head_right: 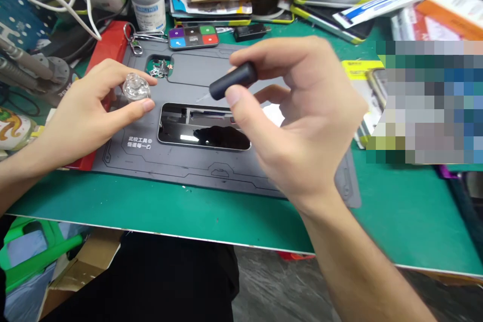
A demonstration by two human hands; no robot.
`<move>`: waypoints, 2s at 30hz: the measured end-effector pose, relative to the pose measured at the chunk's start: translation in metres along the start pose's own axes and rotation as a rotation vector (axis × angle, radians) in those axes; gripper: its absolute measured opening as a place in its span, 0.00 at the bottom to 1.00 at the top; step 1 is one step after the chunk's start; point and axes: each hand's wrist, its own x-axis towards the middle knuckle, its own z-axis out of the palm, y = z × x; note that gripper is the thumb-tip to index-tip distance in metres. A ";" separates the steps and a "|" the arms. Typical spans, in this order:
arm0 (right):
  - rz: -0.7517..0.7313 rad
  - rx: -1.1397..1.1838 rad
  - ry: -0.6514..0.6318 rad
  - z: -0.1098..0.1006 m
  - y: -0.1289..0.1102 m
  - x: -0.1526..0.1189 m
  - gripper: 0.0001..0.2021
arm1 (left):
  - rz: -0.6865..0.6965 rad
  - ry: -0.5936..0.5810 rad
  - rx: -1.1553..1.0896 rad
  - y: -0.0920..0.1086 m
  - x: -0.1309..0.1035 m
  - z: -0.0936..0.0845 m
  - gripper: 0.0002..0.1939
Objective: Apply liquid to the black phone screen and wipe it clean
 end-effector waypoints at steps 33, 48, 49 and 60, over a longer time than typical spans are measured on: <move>0.034 -0.097 -0.170 -0.044 0.027 -0.007 0.09 | -0.015 -0.007 0.075 0.005 0.003 -0.006 0.19; 0.010 -0.132 -0.145 -0.045 0.028 -0.007 0.09 | -0.009 -0.011 0.082 0.005 0.003 -0.006 0.19; 0.017 -0.142 -0.124 -0.044 0.028 -0.007 0.10 | -0.006 -0.013 0.082 0.005 0.003 -0.006 0.19; 0.016 -0.150 -0.130 -0.039 0.027 -0.008 0.09 | 0.000 -0.009 0.069 0.004 0.003 -0.007 0.18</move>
